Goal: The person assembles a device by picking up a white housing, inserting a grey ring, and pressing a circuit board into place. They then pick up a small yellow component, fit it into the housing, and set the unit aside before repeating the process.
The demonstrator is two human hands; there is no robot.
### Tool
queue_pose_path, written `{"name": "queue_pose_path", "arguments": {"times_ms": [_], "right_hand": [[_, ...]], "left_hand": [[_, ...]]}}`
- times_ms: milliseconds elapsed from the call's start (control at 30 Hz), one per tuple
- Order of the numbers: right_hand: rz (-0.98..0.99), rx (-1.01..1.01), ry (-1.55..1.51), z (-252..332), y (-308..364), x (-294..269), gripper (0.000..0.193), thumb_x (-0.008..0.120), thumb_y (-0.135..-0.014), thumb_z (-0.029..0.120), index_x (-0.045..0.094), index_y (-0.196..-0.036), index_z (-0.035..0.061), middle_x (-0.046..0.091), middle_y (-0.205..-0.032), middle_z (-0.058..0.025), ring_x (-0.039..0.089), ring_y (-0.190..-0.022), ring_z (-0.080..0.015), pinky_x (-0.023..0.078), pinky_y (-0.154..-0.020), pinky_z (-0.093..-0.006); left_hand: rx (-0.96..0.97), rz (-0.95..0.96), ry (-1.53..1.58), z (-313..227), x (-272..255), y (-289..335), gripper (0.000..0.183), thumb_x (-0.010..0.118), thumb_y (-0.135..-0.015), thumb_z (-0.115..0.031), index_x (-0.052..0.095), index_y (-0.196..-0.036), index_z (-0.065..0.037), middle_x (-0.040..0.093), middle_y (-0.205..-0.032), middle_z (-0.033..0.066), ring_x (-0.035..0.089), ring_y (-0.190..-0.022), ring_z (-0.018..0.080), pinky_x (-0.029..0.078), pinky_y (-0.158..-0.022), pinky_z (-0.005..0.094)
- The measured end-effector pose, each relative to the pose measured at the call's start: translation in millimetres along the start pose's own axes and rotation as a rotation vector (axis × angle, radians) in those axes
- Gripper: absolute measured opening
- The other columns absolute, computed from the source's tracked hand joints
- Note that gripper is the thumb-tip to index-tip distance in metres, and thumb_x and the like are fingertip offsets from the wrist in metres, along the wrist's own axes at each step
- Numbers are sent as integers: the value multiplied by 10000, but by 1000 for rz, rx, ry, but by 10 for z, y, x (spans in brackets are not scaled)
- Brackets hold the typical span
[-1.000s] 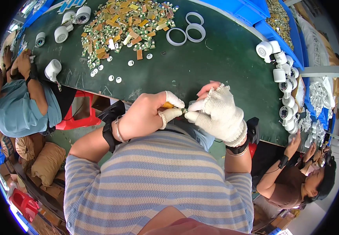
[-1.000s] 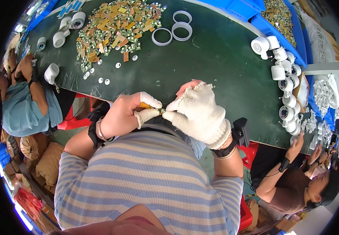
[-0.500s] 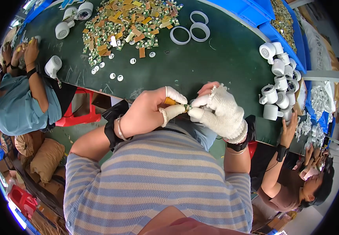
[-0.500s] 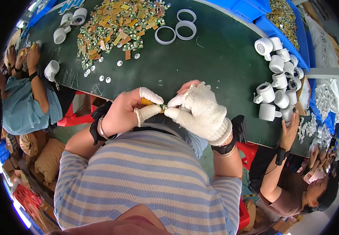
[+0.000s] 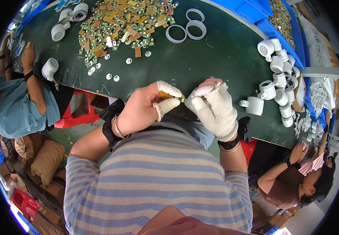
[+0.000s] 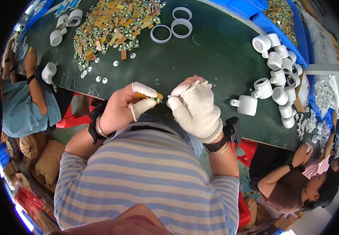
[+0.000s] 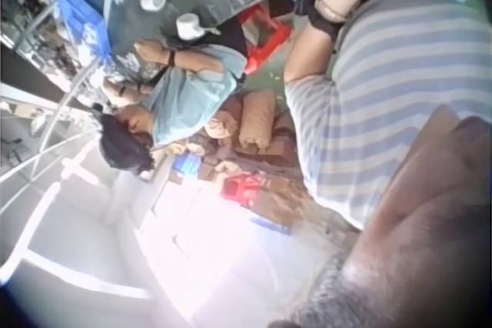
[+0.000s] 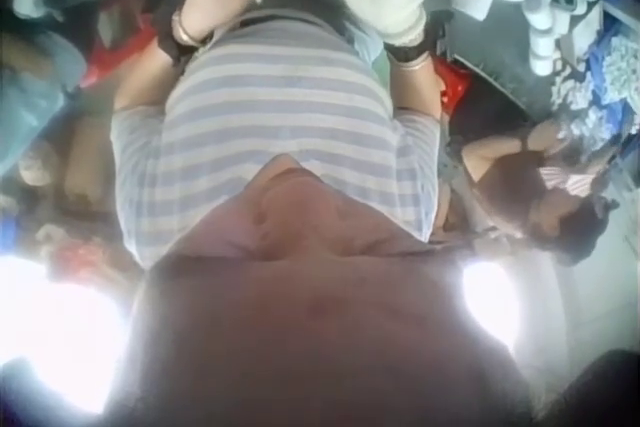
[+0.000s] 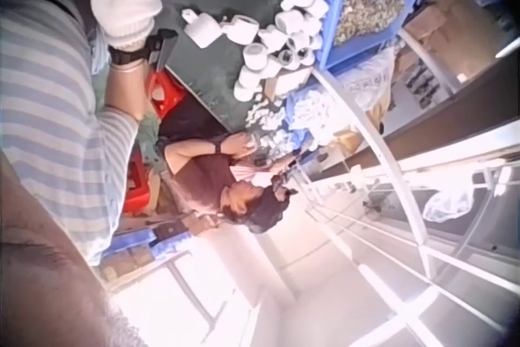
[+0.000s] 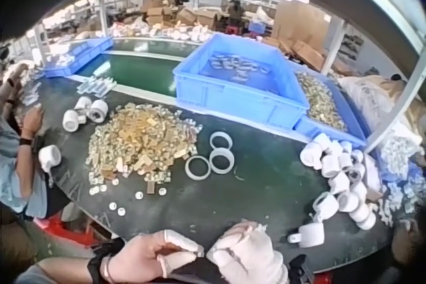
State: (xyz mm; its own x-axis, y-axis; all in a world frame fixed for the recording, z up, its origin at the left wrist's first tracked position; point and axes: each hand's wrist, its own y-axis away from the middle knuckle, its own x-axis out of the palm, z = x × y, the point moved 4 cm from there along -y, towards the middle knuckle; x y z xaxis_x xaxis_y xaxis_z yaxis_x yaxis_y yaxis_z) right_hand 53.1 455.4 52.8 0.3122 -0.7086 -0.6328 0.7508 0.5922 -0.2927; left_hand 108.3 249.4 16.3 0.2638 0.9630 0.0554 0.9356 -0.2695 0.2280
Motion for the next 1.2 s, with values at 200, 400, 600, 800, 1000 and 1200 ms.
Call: {"name": "queue_pose_path", "arguments": {"times_ms": [200, 400, 600, 800, 1000, 1200], "right_hand": [[-23, -48, 0, 7, -14, -5, 150, 710, -827, 7, 637, -942, 71, 635, -946, -123, 623, -939, -348, 493, -992, -507], [-69, 56, 60, -27, 9, 18, 159, 751, -797, 14, 650, -907, 68, 644, -941, -112, 633, -917, -319, 505, -869, -440], [-59, 37, -178, -30, 18, 16, 168, 767, -766, 5, 671, -886, 76, 651, -904, -91, 627, -916, -283, 490, -826, -403], [-45, 55, -169, -53, 32, 42, 186, 763, -747, -10, 666, -878, 81, 627, -843, -70, 611, -886, -266, 484, -837, -397], [-12, 25, -90, 24, -54, 9, 195, 780, -739, 2, 681, -872, 107, 617, -786, -52, 600, -788, -259, 480, -837, -389], [45, 16, -60, 31, -93, -4, 189, 804, -707, 16, 692, -822, 115, 618, -779, -84, 606, -760, -294, 481, -772, -397]], "left_hand": [[109, 8, 251, 46, 131, -11, 229, 691, -1003, 1, 666, -1230, -26, 720, -1187, 50, 668, -1051, 95, 544, -927, 273], [143, 21, 273, 45, 149, -10, 214, 671, -1018, -5, 641, -1229, -20, 715, -1156, 51, 679, -1051, 101, 551, -919, 273], [-17, -83, 255, 86, 48, -43, 217, 683, -1022, -55, 644, -1233, -18, 733, -1097, 34, 671, -911, 64, 541, -782, 226], [-123, -16, 102, 77, 86, -6, 214, 668, -1009, 16, 637, -1220, -12, 702, -1180, 82, 714, -1085, 165, 593, -920, 297], [-41, -43, 70, 92, 68, 4, 239, 698, -989, 22, 639, -1218, -14, 702, -1174, 59, 701, -1079, 133, 578, -932, 285], [-27, -59, -14, 65, 90, 18, 224, 714, -980, 22, 659, -1195, -8, 717, -1170, 54, 696, -1049, 113, 567, -895, 264]]}}
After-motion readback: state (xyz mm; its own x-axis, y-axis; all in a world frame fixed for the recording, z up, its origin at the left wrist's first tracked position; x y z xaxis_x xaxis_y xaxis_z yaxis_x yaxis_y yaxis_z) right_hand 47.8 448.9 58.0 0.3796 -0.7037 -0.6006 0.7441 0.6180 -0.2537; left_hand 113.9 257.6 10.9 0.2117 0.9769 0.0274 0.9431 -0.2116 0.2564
